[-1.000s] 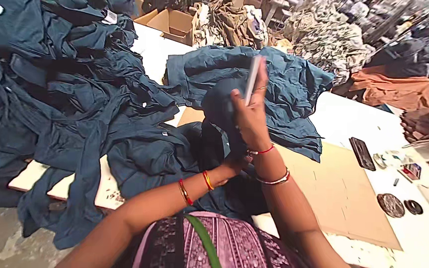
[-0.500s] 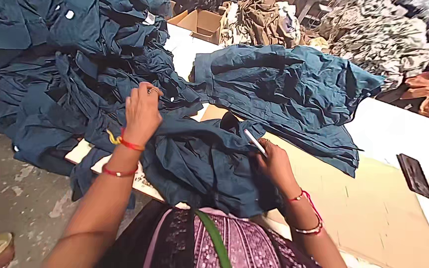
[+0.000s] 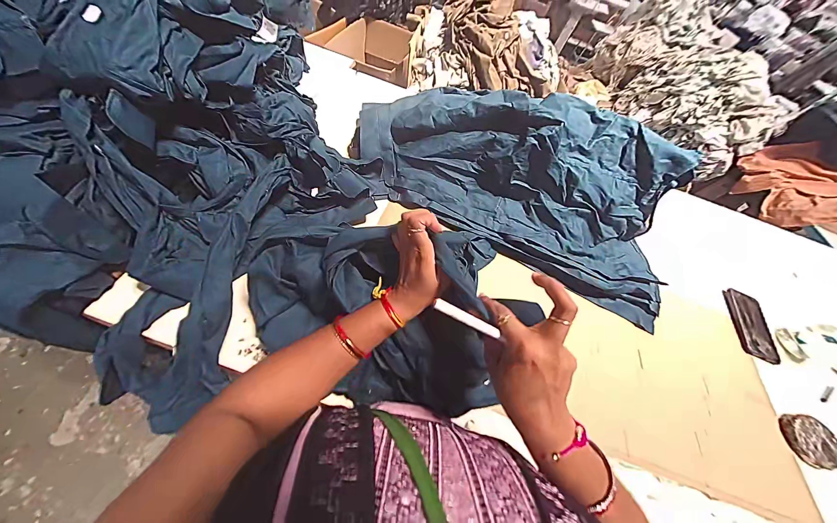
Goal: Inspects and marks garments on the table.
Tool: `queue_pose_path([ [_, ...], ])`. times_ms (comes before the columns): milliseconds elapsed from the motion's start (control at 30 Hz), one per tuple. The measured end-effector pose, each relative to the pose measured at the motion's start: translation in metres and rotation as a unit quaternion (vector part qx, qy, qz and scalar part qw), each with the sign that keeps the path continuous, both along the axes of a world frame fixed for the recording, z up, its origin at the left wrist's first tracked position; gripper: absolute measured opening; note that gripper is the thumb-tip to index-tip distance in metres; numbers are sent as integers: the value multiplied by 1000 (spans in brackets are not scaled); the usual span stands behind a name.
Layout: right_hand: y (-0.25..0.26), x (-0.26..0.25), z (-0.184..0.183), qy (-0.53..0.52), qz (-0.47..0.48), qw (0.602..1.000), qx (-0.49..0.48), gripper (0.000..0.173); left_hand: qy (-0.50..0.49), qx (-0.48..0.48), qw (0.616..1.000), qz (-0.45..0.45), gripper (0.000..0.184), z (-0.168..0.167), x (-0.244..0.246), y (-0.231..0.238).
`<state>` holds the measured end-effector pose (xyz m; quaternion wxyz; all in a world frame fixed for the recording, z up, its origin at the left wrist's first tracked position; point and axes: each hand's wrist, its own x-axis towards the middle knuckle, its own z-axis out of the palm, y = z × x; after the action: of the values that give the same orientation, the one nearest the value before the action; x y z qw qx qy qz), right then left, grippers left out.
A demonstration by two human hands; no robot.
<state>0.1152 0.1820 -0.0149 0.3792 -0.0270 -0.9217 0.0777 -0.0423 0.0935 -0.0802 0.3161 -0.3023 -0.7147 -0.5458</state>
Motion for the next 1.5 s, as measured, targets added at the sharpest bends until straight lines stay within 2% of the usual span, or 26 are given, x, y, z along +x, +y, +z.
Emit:
queue_pose_path([
  [67,20,-1,10,-27,-33,999,0,18,5,-5,998,-59,32,3,-7,-4],
  [100,34,-3,14,-46,-51,998,-3,17,15,-26,994,-107,32,1,-8,-9],
  [200,78,-7,24,-124,-49,988,-75,16,182,-110,953,-217,6,-3,-4,-33],
  [267,102,-4,22,-165,-15,974,-156,18,276,-128,928,-215,11,8,0,-49],
  [300,109,-2,19,-180,17,965,-191,21,280,-138,930,-194,12,14,2,-56],
  [367,117,1,13,-189,127,934,-275,25,243,-171,939,-176,16,28,-1,-71],
  [433,119,1,13,-192,226,890,-346,18,216,-214,932,-198,22,43,-6,-83],
  [467,119,-1,13,-179,235,888,-353,14,205,-240,925,-214,26,49,-6,-87],
  [533,117,-8,10,-121,183,924,-313,13,144,-292,907,-268,33,58,3,-93],
  [600,108,-18,5,-63,97,962,-248,18,42,-309,876,-367,35,61,18,-93],
  [667,92,-26,-1,-6,62,978,-200,19,-55,-292,833,-468,36,60,33,-86],
  [733,74,-28,-9,64,56,987,-135,18,-153,-276,797,-515,49,54,43,-79],
  [767,66,-27,-13,98,54,989,-94,17,-203,-274,795,-502,56,53,47,-77],
  [833,54,-20,-18,144,63,987,-28,17,-274,-236,834,-416,63,46,54,-74],
  [900,43,-11,-25,150,99,984,12,17,-322,-157,870,-340,64,42,61,-71],
  [967,33,-4,-35,139,143,979,50,21,-318,-93,893,-304,63,40,70,-68],
  [1067,23,1,-45,135,178,971,88,24,-297,-65,908,-290,65,39,79,-65],
  [1300,15,-4,-53,136,159,974,83,24,-349,-67,896,-266,70,49,84,-67],
  [1500,9,-5,-58,133,164,977,13,20,-289,-97,922,-238,72,46,85,-67],
])
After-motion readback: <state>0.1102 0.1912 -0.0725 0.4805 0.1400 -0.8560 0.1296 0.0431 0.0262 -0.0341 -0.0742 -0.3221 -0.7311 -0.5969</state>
